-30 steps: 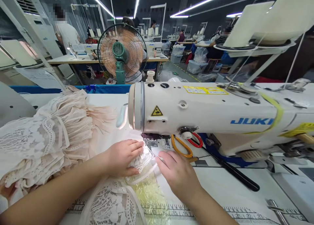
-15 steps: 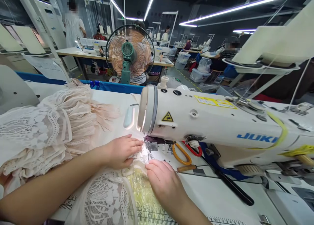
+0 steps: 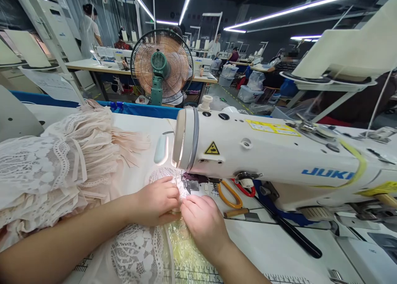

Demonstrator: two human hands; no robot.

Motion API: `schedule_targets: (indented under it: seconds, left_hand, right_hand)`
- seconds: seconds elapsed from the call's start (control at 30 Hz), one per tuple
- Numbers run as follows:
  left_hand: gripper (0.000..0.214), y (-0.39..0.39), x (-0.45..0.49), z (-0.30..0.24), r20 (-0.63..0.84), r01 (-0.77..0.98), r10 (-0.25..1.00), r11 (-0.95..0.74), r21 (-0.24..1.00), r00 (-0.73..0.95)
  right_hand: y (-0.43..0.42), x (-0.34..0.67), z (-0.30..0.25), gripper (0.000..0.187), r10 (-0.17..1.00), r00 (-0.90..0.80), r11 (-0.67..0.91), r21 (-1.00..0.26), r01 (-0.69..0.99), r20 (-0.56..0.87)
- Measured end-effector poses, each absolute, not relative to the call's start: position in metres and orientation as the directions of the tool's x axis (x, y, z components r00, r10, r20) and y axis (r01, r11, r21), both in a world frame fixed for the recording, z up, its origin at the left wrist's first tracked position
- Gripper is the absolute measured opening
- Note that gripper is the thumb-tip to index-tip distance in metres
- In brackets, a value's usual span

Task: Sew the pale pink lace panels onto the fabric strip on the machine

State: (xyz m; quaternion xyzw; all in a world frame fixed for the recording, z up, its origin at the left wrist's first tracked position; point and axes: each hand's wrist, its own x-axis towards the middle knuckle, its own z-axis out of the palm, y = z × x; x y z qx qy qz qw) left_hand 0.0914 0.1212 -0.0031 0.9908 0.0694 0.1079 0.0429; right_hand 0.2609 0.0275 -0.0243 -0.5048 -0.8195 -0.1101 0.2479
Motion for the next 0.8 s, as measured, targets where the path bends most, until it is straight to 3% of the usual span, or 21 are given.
schedule_targets:
  seconds: [0.13,0.37,0.53,0.63,0.8]
  left_hand:
    - [0.018,0.127,0.093,-0.013,0.237,0.139,0.121,-0.988,-0.063,0.964]
    - [0.031,0.136,0.094,-0.016,0.298,0.147,0.108,-0.983,-0.11,0.948]
    - [0.029,0.137,0.093,-0.018,0.313,0.132,0.085,-0.983,-0.131,0.946]
    - [0.031,0.139,0.091,-0.018,0.295,0.132,0.091,-0.984,-0.119,0.951]
    - [0.027,0.144,0.09,-0.016,0.219,0.141,0.114,-0.984,-0.109,0.969]
  right_hand:
    - [0.028,0.258,-0.029,0.035,0.743,-0.351,0.45,-0.037,0.892,0.57]
    - [0.023,0.26,-0.039,0.032,0.709,-0.393,0.449,0.055,0.892,0.586]
    - [0.023,0.26,-0.04,0.033,0.686,-0.421,0.435,0.129,0.891,0.594]
    - [0.021,0.263,-0.039,0.031,0.684,-0.417,0.458,0.092,0.884,0.599]
    - [0.016,0.273,-0.034,0.024,0.713,-0.339,0.483,-0.08,0.872,0.614]
